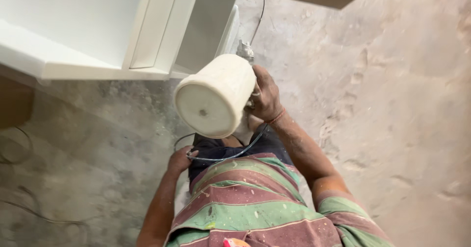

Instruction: The person uses a spray gun to apply white paint to wooden furniture pieces in a workshop. They refill the spray gun's paint container from a bucket and continue spraying different cabinet sections.

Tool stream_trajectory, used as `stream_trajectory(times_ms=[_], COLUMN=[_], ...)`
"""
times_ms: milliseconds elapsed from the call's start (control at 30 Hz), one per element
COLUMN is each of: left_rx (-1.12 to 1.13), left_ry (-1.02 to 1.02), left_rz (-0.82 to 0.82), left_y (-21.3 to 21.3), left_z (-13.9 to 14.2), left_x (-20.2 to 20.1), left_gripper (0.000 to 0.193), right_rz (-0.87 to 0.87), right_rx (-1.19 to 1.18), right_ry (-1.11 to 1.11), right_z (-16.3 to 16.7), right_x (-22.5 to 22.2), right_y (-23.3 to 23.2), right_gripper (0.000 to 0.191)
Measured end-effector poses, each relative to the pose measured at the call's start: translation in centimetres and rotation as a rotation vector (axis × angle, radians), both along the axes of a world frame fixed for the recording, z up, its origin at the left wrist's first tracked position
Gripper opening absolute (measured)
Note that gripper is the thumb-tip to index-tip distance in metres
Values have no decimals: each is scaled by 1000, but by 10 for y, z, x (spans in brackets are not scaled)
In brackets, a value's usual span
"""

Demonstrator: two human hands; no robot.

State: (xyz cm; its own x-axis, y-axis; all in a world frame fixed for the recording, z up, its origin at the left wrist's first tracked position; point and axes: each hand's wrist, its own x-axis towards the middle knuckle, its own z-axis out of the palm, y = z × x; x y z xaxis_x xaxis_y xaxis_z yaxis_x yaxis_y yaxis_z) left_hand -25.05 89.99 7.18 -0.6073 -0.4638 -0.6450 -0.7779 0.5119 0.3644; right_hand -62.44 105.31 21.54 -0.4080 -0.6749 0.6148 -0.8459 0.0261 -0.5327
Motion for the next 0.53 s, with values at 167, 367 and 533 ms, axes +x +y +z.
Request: stream_trajectory(times_ms=[167,367,533], left_rx=[-30,48,25], left_ry=[98,6,-4], left_rz=[-201,-264,-357], left_y=[-29,-65,-94], left_z=[-8,-12,-17], left_x=[-8,45,62], left_gripper=[53,54,52], right_rz=[-124,-226,-235], right_rx=[-1,28,50], right_ry=[39,-7,10], right_z=[-23,-49,-46], right_x=[11,87,113], right_y=[-12,-16,-18], right_gripper=[80,83,89])
